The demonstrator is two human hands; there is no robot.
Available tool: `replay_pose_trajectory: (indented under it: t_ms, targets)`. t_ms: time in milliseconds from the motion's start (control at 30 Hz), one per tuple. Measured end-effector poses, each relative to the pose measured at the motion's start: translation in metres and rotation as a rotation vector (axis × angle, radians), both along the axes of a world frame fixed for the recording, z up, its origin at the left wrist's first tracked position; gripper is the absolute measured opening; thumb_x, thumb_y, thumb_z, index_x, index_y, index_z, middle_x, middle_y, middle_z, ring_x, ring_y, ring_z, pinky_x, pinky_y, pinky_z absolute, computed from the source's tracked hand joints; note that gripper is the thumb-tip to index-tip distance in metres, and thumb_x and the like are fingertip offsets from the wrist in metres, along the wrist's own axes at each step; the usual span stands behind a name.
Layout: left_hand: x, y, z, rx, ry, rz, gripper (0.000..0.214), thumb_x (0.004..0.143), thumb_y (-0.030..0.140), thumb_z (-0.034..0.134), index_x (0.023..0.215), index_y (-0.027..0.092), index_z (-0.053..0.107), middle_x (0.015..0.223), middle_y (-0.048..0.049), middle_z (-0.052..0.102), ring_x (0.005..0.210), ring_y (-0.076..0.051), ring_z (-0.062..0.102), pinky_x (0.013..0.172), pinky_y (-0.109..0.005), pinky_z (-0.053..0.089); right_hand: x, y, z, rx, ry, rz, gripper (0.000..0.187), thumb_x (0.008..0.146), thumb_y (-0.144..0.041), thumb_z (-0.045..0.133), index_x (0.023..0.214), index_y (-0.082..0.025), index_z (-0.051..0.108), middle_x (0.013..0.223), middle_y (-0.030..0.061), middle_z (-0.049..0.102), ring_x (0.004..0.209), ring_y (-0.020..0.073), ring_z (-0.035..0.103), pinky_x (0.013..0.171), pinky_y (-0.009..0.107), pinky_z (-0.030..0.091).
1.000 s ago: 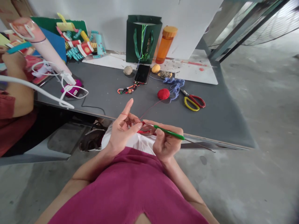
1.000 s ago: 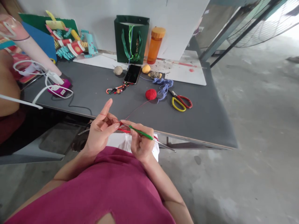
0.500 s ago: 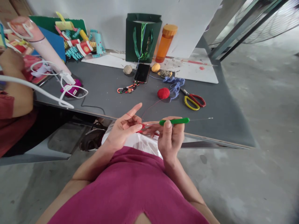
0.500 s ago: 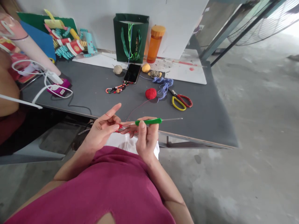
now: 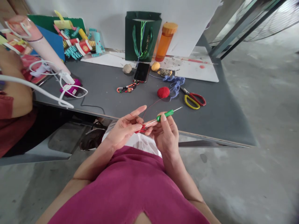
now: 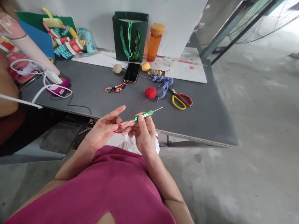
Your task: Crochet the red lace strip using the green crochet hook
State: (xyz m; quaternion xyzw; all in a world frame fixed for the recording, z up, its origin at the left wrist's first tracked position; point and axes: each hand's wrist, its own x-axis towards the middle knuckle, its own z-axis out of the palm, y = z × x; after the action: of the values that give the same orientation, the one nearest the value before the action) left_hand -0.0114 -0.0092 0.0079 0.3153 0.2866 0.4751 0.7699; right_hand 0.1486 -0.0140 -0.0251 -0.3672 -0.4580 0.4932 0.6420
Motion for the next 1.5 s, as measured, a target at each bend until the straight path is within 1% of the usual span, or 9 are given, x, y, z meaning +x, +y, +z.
replay_pose_trajectory:
  t_ms: [167,400,533,700,833,967,1167,1267,1500]
  targets:
    - [0.004,-0.002,-0.001,-0.056,-0.055,-0.08,0.047,0.073,0.021,0.091,0.119,0.03,0.085,0.079,0.0021,0.066,0.07,-0.011,0.057,0.072,-0.03,0.044,0.0,0.001,-0.003,-0.023,0.034,0.016,0.025,0.103,-0.052,0.058,0.095,-0.029,0.058,0.062,-0.0052,0.075,0.037,0.0137,0.061,0.036,0.027,0.04]
    - [0.003,-0.001,-0.002,-0.038,0.019,0.009,0.057,0.067,0.02,0.096,0.121,0.035,0.084,0.08,0.003,0.07,0.068,-0.009,0.052,0.07,-0.028,0.042,0.0,0.003,-0.006,-0.026,0.037,-0.029,0.024,0.099,-0.053,0.064,0.095,-0.029,0.063,0.069,-0.0016,0.079,0.039,0.0127,0.06,0.035,0.026,0.035]
    - [0.003,-0.002,0.002,-0.043,0.016,0.032,0.057,0.068,0.014,0.093,0.122,0.032,0.083,0.078,0.004,0.071,0.067,-0.009,0.053,0.071,-0.027,0.044,-0.004,0.0,0.002,-0.096,0.144,-0.004,0.031,0.092,-0.057,0.074,0.09,-0.027,0.063,0.063,-0.004,0.075,0.039,0.0104,0.056,0.036,0.024,0.032]
    - [0.006,-0.002,0.004,-0.087,0.001,0.021,0.057,0.065,0.013,0.095,0.118,0.029,0.085,0.071,0.0055,0.068,0.064,-0.007,0.056,0.069,-0.024,0.043,-0.011,-0.007,0.016,-0.203,0.266,0.045,0.036,0.082,-0.057,0.085,0.087,-0.027,0.066,0.06,-0.0062,0.07,0.042,0.0082,0.054,0.041,0.021,0.035]
    - [0.007,0.0,0.003,-0.072,-0.001,0.023,0.055,0.065,0.013,0.096,0.116,0.03,0.086,0.068,0.0058,0.067,0.063,-0.007,0.058,0.068,-0.023,0.044,-0.011,-0.009,0.02,-0.237,0.325,0.04,0.039,0.074,-0.055,0.092,0.084,-0.026,0.068,0.062,-0.0059,0.071,0.042,0.0069,0.052,0.042,0.02,0.036]
    - [0.009,-0.001,0.003,-0.026,-0.008,0.05,0.052,0.068,0.01,0.095,0.114,0.032,0.086,0.072,0.0061,0.069,0.064,-0.005,0.059,0.071,-0.022,0.047,-0.01,-0.009,0.019,-0.27,0.322,0.016,0.04,0.073,-0.056,0.093,0.085,-0.027,0.069,0.062,-0.0059,0.071,0.045,0.0079,0.056,0.046,0.021,0.042]
    - [0.009,-0.004,0.002,0.008,-0.007,0.096,0.049,0.073,0.019,0.095,0.119,0.032,0.084,0.084,0.0032,0.072,0.07,-0.006,0.059,0.067,-0.021,0.047,-0.012,-0.008,0.019,-0.278,0.337,0.006,0.041,0.073,-0.057,0.092,0.084,-0.025,0.07,0.062,-0.0055,0.071,0.046,0.008,0.056,0.044,0.021,0.039]
    - [0.009,-0.003,-0.001,0.019,-0.02,0.123,0.046,0.072,0.022,0.096,0.116,0.032,0.085,0.084,0.0038,0.07,0.066,-0.005,0.056,0.063,-0.02,0.046,-0.012,-0.007,0.02,-0.287,0.339,0.008,0.04,0.073,-0.056,0.092,0.084,-0.025,0.07,0.064,-0.0053,0.072,0.046,0.0076,0.055,0.043,0.021,0.037]
    - [0.009,-0.004,0.0,0.08,0.05,0.164,0.051,0.074,0.016,0.093,0.121,0.034,0.083,0.081,0.0044,0.071,0.068,-0.006,0.059,0.064,-0.02,0.046,-0.013,-0.008,0.02,-0.28,0.323,0.0,0.042,0.073,-0.057,0.092,0.086,-0.025,0.068,0.057,-0.0076,0.065,0.043,0.0077,0.053,0.042,0.02,0.037]
